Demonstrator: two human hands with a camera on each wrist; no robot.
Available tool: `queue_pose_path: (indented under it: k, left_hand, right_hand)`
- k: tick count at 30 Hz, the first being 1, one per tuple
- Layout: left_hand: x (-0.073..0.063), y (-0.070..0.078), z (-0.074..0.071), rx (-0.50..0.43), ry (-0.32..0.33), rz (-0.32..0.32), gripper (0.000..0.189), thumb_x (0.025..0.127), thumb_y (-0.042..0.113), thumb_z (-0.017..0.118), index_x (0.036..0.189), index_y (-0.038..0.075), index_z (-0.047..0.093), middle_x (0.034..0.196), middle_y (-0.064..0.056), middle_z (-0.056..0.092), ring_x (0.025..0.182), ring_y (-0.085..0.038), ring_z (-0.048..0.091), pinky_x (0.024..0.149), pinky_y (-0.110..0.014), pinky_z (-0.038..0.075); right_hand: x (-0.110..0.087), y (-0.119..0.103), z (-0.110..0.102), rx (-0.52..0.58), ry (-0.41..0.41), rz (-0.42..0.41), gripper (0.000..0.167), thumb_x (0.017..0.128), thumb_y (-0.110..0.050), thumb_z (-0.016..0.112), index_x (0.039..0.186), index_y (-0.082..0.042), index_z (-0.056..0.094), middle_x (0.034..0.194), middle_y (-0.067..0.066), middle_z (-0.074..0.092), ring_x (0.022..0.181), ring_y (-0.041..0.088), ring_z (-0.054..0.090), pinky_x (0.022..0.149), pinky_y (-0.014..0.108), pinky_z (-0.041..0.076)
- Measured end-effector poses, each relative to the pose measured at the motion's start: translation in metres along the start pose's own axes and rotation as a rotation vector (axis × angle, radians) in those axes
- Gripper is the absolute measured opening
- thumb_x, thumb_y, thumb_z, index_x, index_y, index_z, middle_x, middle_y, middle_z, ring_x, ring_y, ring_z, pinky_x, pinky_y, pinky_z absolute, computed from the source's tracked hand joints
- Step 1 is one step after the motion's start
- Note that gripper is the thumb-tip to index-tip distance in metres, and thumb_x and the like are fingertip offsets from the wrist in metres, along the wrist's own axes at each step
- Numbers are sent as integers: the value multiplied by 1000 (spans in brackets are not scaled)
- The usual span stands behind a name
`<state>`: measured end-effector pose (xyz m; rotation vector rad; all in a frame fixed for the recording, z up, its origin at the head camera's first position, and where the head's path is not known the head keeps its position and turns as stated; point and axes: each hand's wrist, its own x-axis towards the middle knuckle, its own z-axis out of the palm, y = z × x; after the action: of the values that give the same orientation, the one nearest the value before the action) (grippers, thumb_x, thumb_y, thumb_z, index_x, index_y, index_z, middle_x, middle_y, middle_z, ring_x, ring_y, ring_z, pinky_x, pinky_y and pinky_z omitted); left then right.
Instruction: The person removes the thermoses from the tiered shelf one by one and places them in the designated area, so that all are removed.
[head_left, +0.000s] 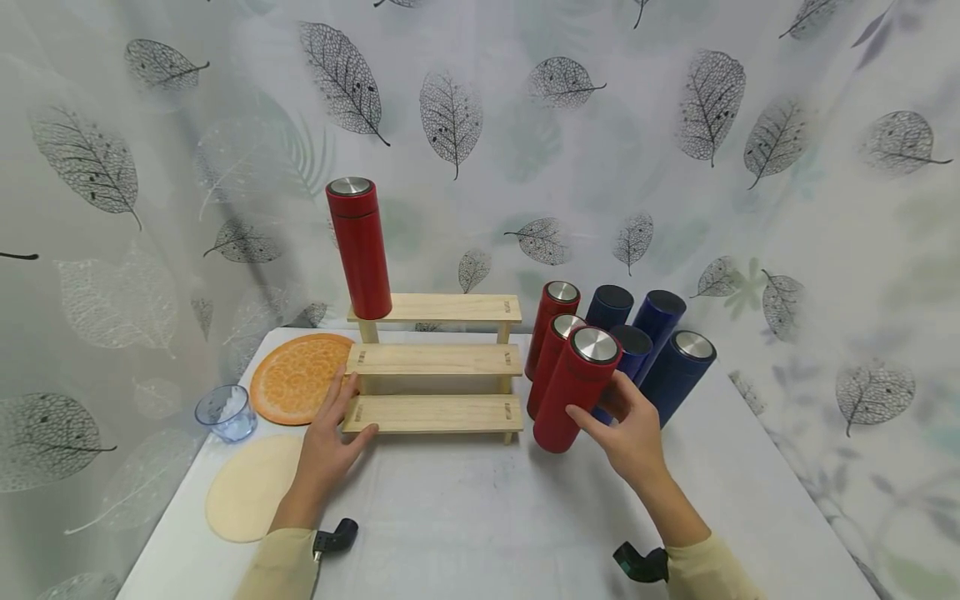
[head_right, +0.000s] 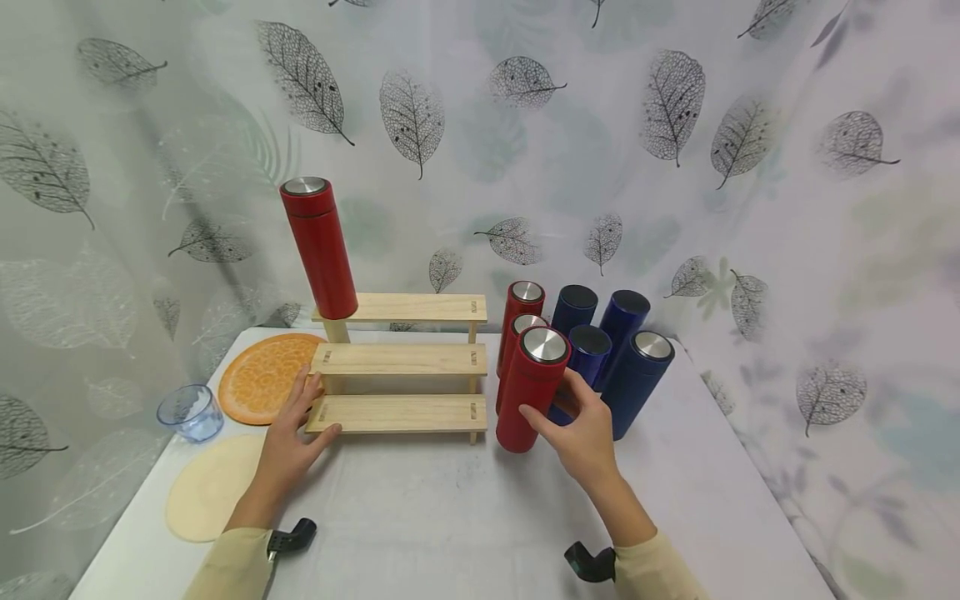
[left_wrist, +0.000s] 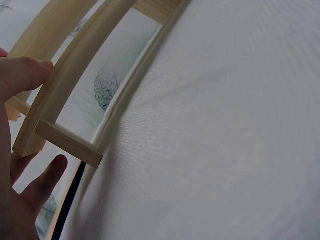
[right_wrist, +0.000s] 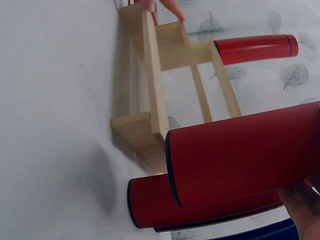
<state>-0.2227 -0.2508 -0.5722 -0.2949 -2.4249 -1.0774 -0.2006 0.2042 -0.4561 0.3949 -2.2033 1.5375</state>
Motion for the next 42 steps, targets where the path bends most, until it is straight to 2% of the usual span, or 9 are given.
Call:
queue_pose_path:
  k: [7,14,17,24,29,42]
  left_hand:
    - [1,0,1,-6,-3,5,98,89,17,91,171,20,37,180,-8,21,155,-48,35,104,-64,53]
    - [0,1,1,-10,-6,11,99,88,15,91,171,20,37,180,-6,21,156,-46,35,105,-63,53]
    - [0,1,1,-10,-3,12,99,88,15,91,171,20,37,180,-6,21,156,-46,35,105,-63,53]
    - [-1,0,0,-9,-6,7,100,88,15,91,171,21,37,180,-6,21,156,-47,35,105,-63,53]
    - [-1,-1,0,-8,-7,7,99,88,16,91,171,21,37,180,-7,21,156,-46,35,104,-62,54]
    - [0,0,-1,-11,-1,7,99,89,17,91,172,21,37,180,-7,21,156,-47,34,105,-62,53]
  right_hand:
    - [-11,13,4,-10,-14,40,63,89,-8,91,146,-6,63,135,8,72,117,7,69,97,20,56]
    - [-22,30,7,-19,-17,113,65,89,-10,92,147,-6,61,136,11,71,121,20,70,98,18,54]
    - [-25,35,9,-26,-12,126,66,88,-11,92,146,-7,62,135,9,71,120,20,70,97,18,55]
    - [-28,41,13,-23,-6,121,66,87,-11,94,145,-7,63,133,7,72,116,9,70,96,19,56]
    - [-28,43,15,-2,-7,114,66,87,-9,93,145,-7,63,133,7,72,116,8,70,96,20,56]
    - [-24,41,14,-44,-54,109,63,91,-13,91,146,-7,61,136,9,71,120,24,70,98,17,54]
